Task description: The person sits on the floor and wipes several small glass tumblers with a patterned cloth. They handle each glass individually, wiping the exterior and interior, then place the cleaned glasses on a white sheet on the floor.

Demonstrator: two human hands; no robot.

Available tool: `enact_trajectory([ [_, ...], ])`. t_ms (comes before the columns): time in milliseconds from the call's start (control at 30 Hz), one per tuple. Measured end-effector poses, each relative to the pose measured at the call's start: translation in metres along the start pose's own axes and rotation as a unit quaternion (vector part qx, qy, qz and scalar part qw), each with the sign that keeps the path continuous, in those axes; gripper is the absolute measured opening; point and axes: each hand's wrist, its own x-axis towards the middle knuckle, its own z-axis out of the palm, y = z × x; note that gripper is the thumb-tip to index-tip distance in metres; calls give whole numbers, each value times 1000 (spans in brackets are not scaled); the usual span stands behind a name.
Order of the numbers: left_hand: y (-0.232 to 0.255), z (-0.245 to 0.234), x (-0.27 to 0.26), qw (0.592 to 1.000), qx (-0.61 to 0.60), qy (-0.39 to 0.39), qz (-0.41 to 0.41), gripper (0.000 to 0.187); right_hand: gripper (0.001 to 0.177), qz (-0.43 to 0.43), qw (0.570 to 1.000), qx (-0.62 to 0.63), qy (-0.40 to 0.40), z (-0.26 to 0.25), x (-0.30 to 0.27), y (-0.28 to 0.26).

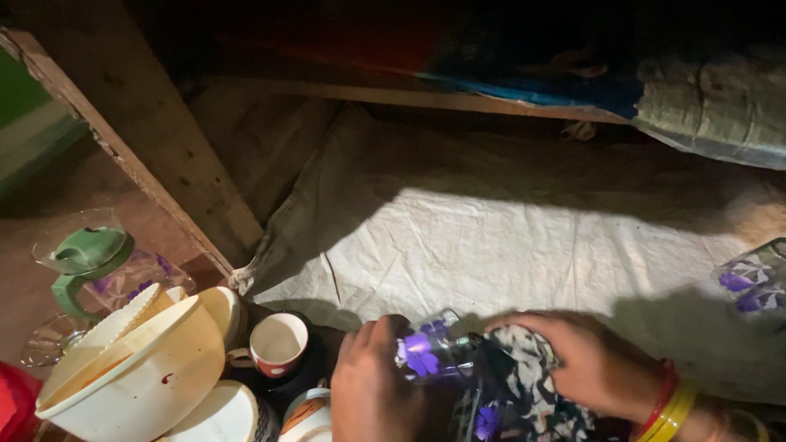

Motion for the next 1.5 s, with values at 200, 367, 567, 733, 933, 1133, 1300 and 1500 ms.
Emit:
enact_trajectory([
  [200, 22, -7, 7, 956, -156, -81, -236, 51, 83, 176, 951, -131, -217, -1, 19, -50],
  [367, 30, -7, 8, 902, -349, -52, -251, 84, 101, -34, 950, -231, -208, 11, 8, -31],
  [567, 27, 11, 5, 818, -536, -50, -202, 96, 116, -60, 997, -9, -49, 12, 15, -58],
  [733, 35, 30, 1, 696, -640, -77, -316, 74, 112, 88, 969, 222, -66, 41, 17, -65],
  [933, 38, 29, -2, 624, -702, -145, -311, 79, 97, 160, 972, 172, -15, 40, 23, -72],
  [1133, 37, 33, 0, 611, -737, -165, -236, 77, 89, 268, 912, 309, 16, 38, 32, -84],
  [1300, 44, 23, 5, 715, -610, -133, -315, 90, 83, 222, 900, 363, 93, 24, 34, -85],
  [1500, 49, 17, 6, 906, -400, -91, -105, 97, 62, 201, 939, 226, 166, -7, 32, -102],
])
